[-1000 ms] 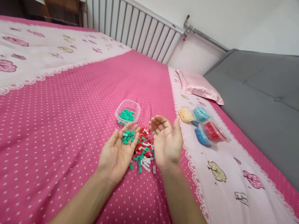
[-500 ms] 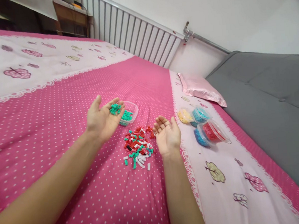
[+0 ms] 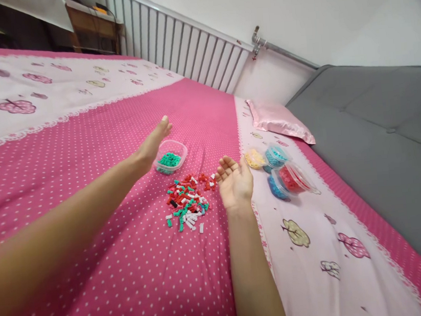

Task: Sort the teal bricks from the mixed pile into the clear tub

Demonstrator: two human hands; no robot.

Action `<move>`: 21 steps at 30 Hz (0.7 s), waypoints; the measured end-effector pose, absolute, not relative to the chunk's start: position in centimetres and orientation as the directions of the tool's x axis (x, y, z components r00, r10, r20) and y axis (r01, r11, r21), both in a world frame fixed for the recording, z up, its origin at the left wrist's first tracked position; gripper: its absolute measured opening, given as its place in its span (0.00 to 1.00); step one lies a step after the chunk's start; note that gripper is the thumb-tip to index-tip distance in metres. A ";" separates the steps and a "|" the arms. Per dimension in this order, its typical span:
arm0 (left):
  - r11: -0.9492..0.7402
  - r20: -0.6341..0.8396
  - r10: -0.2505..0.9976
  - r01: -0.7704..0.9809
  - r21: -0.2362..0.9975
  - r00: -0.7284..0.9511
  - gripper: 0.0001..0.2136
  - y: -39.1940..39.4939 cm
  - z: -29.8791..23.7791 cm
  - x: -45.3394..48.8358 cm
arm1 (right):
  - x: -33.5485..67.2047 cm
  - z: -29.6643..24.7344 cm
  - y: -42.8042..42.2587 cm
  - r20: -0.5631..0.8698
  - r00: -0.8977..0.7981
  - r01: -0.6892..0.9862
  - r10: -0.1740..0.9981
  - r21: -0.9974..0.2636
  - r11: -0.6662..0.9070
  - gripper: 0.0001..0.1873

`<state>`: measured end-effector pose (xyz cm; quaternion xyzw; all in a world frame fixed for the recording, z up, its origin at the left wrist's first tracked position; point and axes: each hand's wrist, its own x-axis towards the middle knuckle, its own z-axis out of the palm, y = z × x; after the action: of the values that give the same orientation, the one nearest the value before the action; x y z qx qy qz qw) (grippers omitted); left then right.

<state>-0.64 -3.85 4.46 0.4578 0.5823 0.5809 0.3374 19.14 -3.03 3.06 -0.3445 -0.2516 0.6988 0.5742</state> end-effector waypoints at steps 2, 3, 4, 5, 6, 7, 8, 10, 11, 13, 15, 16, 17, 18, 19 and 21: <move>-0.085 0.263 0.892 0.434 0.897 -0.368 0.35 -5.6 3.9 -2.3 | 19.4 2.7 -2.5 -0.193 -0.046 -0.602 0.980 -0.778 -0.181 0.19; -0.032 0.301 0.884 0.595 0.803 -0.358 0.36 -6.7 3.2 -3.3 | 19.5 2.3 -2.1 -0.184 -0.002 -0.572 0.983 -0.806 -0.152 0.18; 0.026 0.329 0.882 0.731 0.682 -0.338 0.36 -8.0 2.3 -4.5 | 19.6 1.8 -1.6 -0.169 0.052 -0.529 0.984 -0.841 -0.116 0.18; 0.080 0.352 0.880 0.829 0.554 -0.320 0.36 -9.3 1.2 -5.7 | 19.7 1.1 -1.0 -0.145 0.116 -0.466 0.983 -0.882 -0.075 0.17; 0.115 0.362 0.888 0.900 0.420 -0.282 0.36 -10.6 -0.1 -6.9 | 19.8 0.3 -0.4 -0.104 0.177 -0.382 0.979 -0.924 -0.029 0.17; 0.174 0.342 0.897 0.935 0.308 -0.280 0.36 -11.8 -1.5 -8.0 | 19.8 -0.7 0.3 -0.045 0.229 -0.274 0.972 -0.962 0.019 0.18; 0.228 0.310 0.905 0.947 0.226 -0.292 0.34 -12.8 -2.8 -8.9 | 19.8 -1.7 1.0 0.034 0.254 -0.151 0.967 -0.986 0.074 0.19; 0.240 0.271 0.920 0.954 0.182 -0.283 0.33 -14.2 -4.8 -10.0 | 19.7 -3.6 2.1 0.150 0.196 0.087 0.969 -0.987 0.135 0.23; 0.259 0.270 0.919 0.957 0.131 -0.286 0.34 -14.6 -5.4 -10.3 | 19.5 -4.5 2.4 0.156 0.117 0.163 0.981 -0.977 0.136 0.26; 0.285 0.267 0.916 0.954 0.088 -0.298 0.34 -14.9 -5.9 -10.2 | 18.9 -5.7 2.6 0.138 -0.014 0.230 0.990 -0.963 0.137 0.29; 0.291 0.266 0.916 0.954 0.075 -0.301 0.35 -14.9 -5.7 -9.9 | 18.2 -6.4 2.1 0.133 -0.086 0.239 0.987 -0.959 0.150 0.30; 0.292 0.264 0.916 0.954 0.076 -0.301 0.35 -14.9 -5.6 -9.8 | 17.8 -6.5 1.6 0.147 -0.122 0.237 0.982 -0.956 0.173 0.30; 0.293 0.261 0.917 0.953 0.077 -0.303 0.35 -14.8 -5.4 -9.7 | 17.4 -6.5 1.1 0.167 -0.167 0.234 0.972 -0.951 0.204 0.30; 0.296 0.259 0.916 0.952 0.078 -0.306 0.35 -14.9 -5.3 -9.6 | 17.1 -6.5 0.5 0.192 -0.217 0.225 0.957 -0.944 0.240 0.31; 0.301 0.258 0.915 0.950 0.079 -0.311 0.35 -14.9 -5.3 -9.6 | 16.8 -6.4 -0.1 0.216 -0.266 0.207 0.940 -0.939 0.274 0.31; 0.303 0.259 0.913 0.949 0.082 -0.314 0.34 -15.0 -5.2 -9.6 | 16.4 -6.3 -1.1 0.248 -0.336 0.146 0.909 -0.940 0.310 0.31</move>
<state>-9.60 -15.00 -5.23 0.5799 0.8031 0.1101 -0.0815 16.38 -1.09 -6.30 -0.3843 -0.6859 0.4443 0.4294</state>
